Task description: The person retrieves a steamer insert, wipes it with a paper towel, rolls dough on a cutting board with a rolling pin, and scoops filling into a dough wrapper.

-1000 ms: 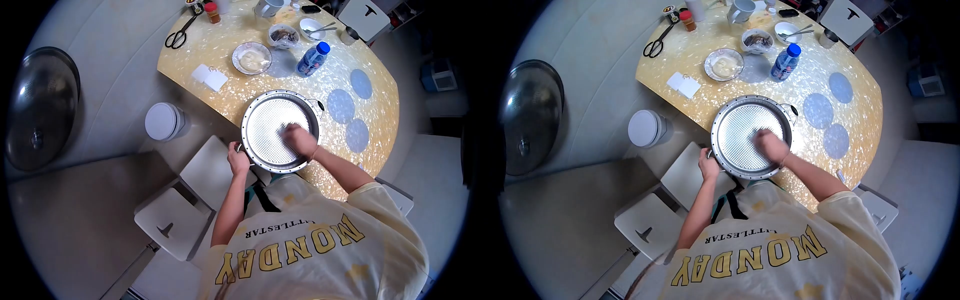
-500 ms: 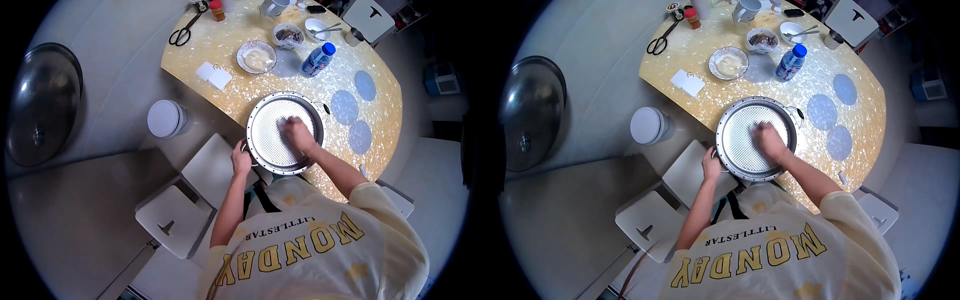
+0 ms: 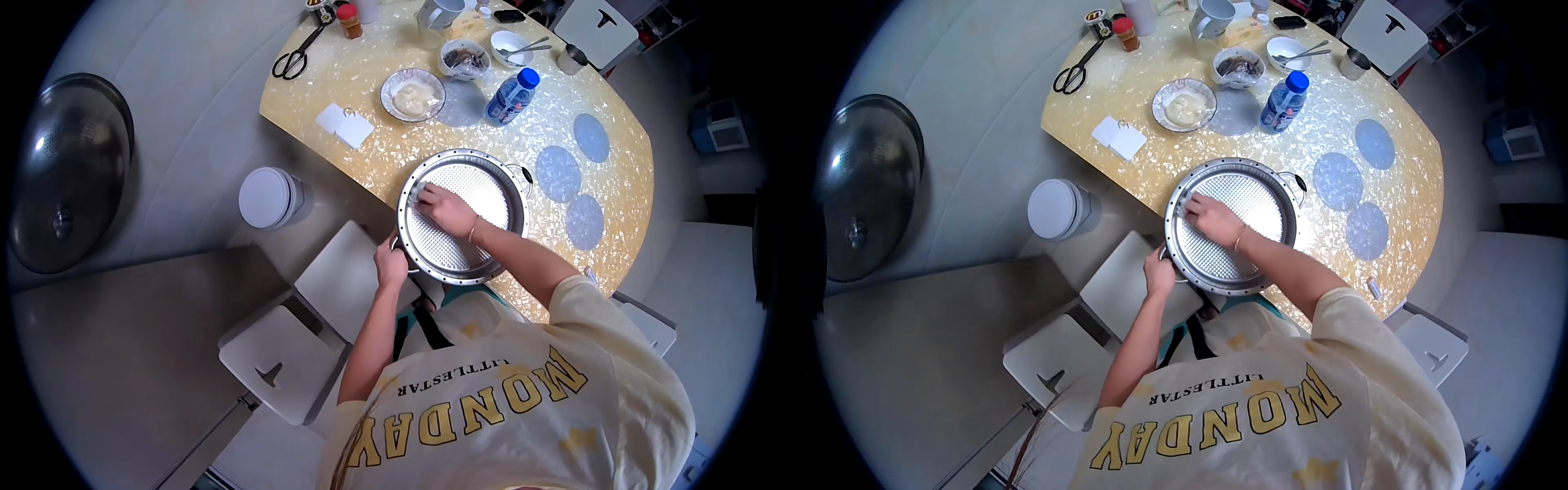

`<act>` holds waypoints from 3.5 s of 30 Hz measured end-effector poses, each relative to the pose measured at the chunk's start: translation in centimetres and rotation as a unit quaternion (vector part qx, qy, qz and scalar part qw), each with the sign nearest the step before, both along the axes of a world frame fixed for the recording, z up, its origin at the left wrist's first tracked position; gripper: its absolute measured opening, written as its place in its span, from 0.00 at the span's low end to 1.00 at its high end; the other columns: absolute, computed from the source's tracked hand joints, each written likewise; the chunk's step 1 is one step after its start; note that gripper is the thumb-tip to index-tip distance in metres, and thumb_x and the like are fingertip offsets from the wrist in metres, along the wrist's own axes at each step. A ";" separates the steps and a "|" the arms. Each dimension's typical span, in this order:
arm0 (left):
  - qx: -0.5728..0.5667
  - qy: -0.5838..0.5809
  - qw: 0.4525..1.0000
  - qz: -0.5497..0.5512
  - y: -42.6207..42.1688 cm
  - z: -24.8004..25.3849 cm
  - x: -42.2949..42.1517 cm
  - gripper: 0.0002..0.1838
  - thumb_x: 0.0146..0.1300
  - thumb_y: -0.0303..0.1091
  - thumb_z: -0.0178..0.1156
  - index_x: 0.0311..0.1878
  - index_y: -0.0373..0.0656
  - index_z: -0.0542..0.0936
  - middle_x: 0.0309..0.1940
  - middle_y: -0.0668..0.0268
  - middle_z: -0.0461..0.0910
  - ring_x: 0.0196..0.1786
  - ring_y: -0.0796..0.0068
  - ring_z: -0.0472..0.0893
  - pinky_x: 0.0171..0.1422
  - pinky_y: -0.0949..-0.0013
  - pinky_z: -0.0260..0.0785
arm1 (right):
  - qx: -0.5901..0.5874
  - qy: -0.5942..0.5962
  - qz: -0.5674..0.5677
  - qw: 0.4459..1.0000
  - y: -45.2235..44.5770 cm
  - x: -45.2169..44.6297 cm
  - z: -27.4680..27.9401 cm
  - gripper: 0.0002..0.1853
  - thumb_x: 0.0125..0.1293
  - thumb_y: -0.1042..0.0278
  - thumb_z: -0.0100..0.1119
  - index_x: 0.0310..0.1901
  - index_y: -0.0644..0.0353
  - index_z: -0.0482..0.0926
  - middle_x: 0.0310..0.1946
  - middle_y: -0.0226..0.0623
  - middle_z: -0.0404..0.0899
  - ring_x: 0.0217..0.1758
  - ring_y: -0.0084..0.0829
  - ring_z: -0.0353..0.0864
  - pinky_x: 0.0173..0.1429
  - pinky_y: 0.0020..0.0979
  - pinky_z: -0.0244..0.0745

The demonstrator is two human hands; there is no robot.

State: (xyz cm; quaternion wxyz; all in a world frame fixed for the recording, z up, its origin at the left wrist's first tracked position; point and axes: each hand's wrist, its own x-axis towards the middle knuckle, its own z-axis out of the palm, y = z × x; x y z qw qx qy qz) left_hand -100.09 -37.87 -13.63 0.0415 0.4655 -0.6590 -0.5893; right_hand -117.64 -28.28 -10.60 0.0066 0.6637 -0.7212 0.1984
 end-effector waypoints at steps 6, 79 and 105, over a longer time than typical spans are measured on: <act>0.008 0.002 1.000 0.026 0.3 1.0 -0.2 0.27 0.53 0.19 0.42 0.57 0.39 0.77 0.48 0.52 0.82 0.53 0.61 0.80 0.60 0.67 0.67 | -0.066 0.129 0.116 0.983 -0.5 -6.0 1.9 0.08 0.50 0.70 0.57 0.31 0.63 0.81 0.37 0.34 0.71 0.46 0.33 0.73 0.49 0.30 0.73; -0.142 -0.065 0.988 0.012 1.1 1.4 0.4 0.15 0.52 0.25 0.49 0.41 0.34 0.81 0.33 0.49 0.82 0.38 0.52 0.81 0.48 0.62 0.69 | 0.096 -0.042 -0.134 0.985 13.0 -7.4 6.8 0.25 0.54 0.75 0.54 0.57 0.61 0.75 0.44 0.35 0.75 0.48 0.36 0.70 0.57 0.30 0.72; -0.091 -0.058 0.994 -0.020 1.0 2.3 0.4 0.17 0.51 0.22 0.46 0.42 0.35 0.80 0.35 0.49 0.82 0.40 0.53 0.81 0.50 0.63 0.70 | 0.226 -0.255 0.000 0.940 14.7 4.4 1.1 0.14 0.67 0.64 0.48 0.46 0.63 0.78 0.46 0.46 0.78 0.49 0.41 0.79 0.54 0.36 0.74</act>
